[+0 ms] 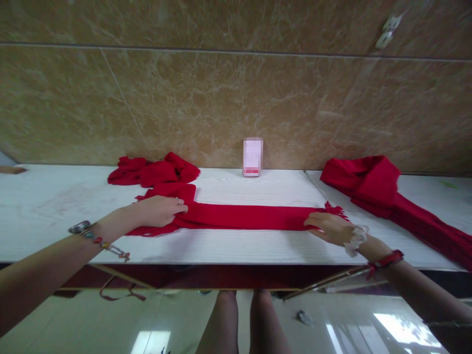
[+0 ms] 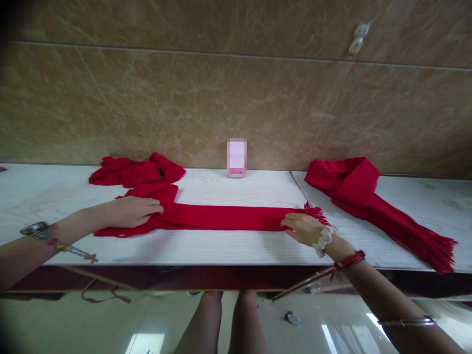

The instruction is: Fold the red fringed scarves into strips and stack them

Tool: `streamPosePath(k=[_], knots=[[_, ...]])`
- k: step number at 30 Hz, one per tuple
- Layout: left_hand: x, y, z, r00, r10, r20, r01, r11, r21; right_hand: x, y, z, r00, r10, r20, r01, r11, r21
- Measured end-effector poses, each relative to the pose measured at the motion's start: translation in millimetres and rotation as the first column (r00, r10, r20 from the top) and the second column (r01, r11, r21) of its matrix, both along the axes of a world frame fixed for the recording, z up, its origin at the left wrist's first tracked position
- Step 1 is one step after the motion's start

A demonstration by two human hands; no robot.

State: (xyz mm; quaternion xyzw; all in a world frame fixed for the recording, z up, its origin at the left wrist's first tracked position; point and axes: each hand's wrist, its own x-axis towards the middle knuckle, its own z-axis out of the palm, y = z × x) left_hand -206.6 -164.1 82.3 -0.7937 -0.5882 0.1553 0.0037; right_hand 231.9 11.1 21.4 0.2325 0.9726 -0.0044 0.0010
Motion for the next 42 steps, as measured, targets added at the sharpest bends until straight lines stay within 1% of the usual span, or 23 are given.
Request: streamPosePath(k=[2, 4, 6, 8, 11, 15, 17, 19, 21, 23, 25, 27, 30, 32, 33, 35, 37, 40, 42], knots=[[16.1, 6.6, 3.5, 0.999, -0.049, -0.009, 0.049, 0.999, -0.009, -8.1, -1.7, 5.6, 1.0, -0.005, -0.023, 0.005, 1.0, -0.014], [34.8, 14.6, 2.6, 0.993, -0.119, -0.017, 0.12, 0.993, 0.006, -19.9, -7.3, 9.4, 0.999, 0.007, -0.034, -0.008, 1.0, -0.019], [50.7, 22.7, -3.0, 0.981, -0.191, -0.022, 0.192, 0.981, 0.02, -32.5, -15.0, 10.3, 0.999, 0.034, -0.015, -0.034, 0.999, -0.012], [59.5, 29.0, -10.8, 0.973, -0.225, -0.05, 0.225, 0.974, 0.009, -42.2, -21.6, 8.5, 0.999, 0.044, 0.016, -0.044, 0.999, 0.011], [58.4, 33.0, -18.0, 0.973, -0.213, -0.086, 0.213, 0.977, -0.011, -46.2, -24.4, 3.7, 0.999, 0.034, 0.036, -0.036, 0.998, 0.059], [47.8, 27.5, -14.0, 0.986, -0.157, -0.057, 0.155, 0.987, -0.032, -35.0, -16.9, -3.3, 0.999, 0.036, -0.04, -0.033, 0.997, 0.076], [45.2, 22.2, -14.1, 0.99, -0.139, -0.037, 0.138, 0.99, -0.038, -27.1, -11.9, -8.8, 0.994, 0.062, -0.089, -0.053, 0.993, 0.104], [45.0, 17.2, -19.9, 0.989, -0.142, -0.028, 0.141, 0.989, -0.033, -20.0, -7.9, -16.4, 0.985, 0.111, -0.131, -0.093, 0.986, 0.135], [46.2, 14.0, -29.4, 0.99, -0.135, -0.027, 0.135, 0.991, -0.011, -15.0, -5.3, -24.7, 0.977, 0.152, -0.152, -0.129, 0.98, 0.149], [48.0, 12.8, -38.0, 0.993, -0.115, -0.023, 0.115, 0.993, 0.018, -12.3, -4.2, -31.3, 0.977, 0.158, -0.143, -0.136, 0.979, 0.15], [50.0, 12.9, -42.0, 0.994, -0.102, -0.029, 0.103, 0.994, 0.035, -11.7, -4.1, -34.7, 0.984, 0.131, -0.12, -0.113, 0.983, 0.146], [51.6, 12.7, -40.8, 0.993, -0.102, -0.056, 0.103, 0.994, 0.031, -11.7, -4.6, -35.4, 0.988, 0.11, -0.104, -0.095, 0.985, 0.143], [53.8, 11.5, -33.4, 0.992, -0.107, -0.07, 0.106, 0.994, -0.011, -10.5, -5.4, -34.6, 0.986, 0.121, -0.114, -0.104, 0.984, 0.145], [57.3, 13.5, -28.4, 0.991, -0.13, -0.007, 0.13, 0.991, -0.034, -10.0, -6.6, -33.2, 0.981, 0.132, -0.14, -0.113, 0.984, 0.134], [60.4, 16.6, -26.8, 0.988, -0.147, 0.046, 0.148, 0.989, -0.025, -10.9, -7.6, -31.9, 0.979, 0.127, -0.158, -0.109, 0.987, 0.12], [70.8, 28.4, -27.0, 0.97, -0.178, 0.164, 0.174, 0.984, 0.038, -17.8, -10.9, -27.7, 0.976, 0.086, -0.198, -0.072, 0.994, 0.077], [86.4, 46.0, -32.8, 0.946, -0.194, 0.26, 0.163, 0.977, 0.136, -33.0, -16.1, -22.1, 0.973, -0.006, -0.229, 0.013, 0.999, 0.03], [113.4, 72.6, -50.6, 0.925, -0.194, 0.327, 0.114, 0.962, 0.247, -65.1, -25.7, -16.0, 0.962, -0.185, -0.202, 0.186, 0.982, -0.014], [126.7, 83.7, -64.8, 0.924, -0.196, 0.327, 0.111, 0.959, 0.263, -81.8, -29.9, -16.6, 0.957, -0.26, -0.129, 0.258, 0.966, -0.029]])
